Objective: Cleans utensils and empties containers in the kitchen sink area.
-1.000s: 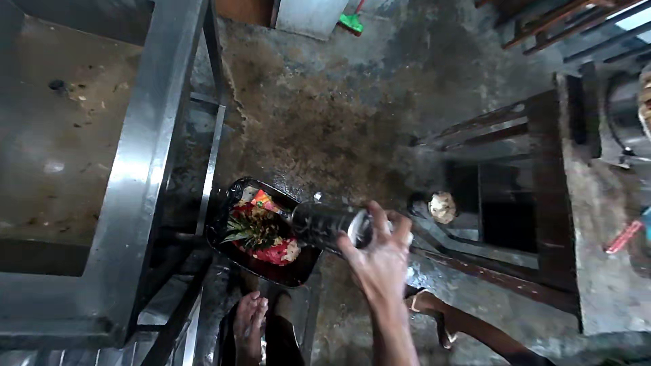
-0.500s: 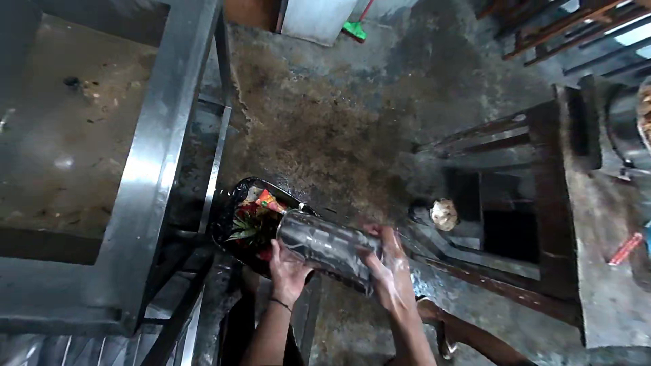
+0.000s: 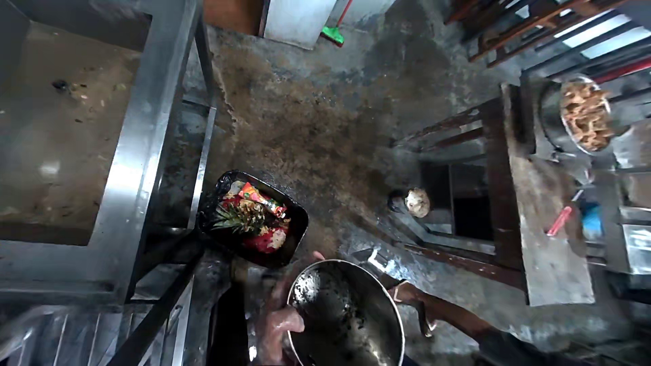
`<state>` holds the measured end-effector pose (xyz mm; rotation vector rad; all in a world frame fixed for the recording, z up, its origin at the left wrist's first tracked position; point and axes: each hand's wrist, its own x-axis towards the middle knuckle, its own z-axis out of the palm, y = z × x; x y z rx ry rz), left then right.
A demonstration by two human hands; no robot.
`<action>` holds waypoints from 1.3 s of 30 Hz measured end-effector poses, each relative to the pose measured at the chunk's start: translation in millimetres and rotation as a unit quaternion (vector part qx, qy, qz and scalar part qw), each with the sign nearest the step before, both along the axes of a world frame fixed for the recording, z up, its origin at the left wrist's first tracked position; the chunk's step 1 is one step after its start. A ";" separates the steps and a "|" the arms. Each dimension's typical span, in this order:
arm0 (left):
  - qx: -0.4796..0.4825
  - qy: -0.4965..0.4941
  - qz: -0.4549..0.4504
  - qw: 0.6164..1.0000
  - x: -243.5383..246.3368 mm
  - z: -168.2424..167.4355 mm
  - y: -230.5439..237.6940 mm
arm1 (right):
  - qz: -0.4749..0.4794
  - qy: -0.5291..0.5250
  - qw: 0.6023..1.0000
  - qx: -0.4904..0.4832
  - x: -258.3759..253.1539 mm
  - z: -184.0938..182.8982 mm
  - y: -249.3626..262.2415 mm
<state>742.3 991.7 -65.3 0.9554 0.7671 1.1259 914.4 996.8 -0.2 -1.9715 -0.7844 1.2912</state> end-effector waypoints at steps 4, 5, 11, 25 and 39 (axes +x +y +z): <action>-0.101 -0.091 -0.019 0.991 5.7 28.7 -8.0 | -0.005 0.031 0.980 0.197 11.1 5.5 -29.7; -0.064 -0.076 -0.017 0.995 5.8 30.4 -15.5 | -0.035 0.055 0.984 0.165 8.8 12.8 -36.5; 0.071 0.012 0.139 0.988 12.5 19.6 -68.3 | 0.111 0.386 0.875 0.270 66.7 -76.3 -109.9; -0.413 -0.109 0.191 0.884 73.2 -71.7 -144.6 | 0.054 -0.086 0.995 -0.022 39.6 -136.7 -61.6; -0.417 0.069 0.088 0.902 41.5 -190.3 -130.7 | -0.017 -0.125 0.992 -0.009 15.5 -262.4 -77.7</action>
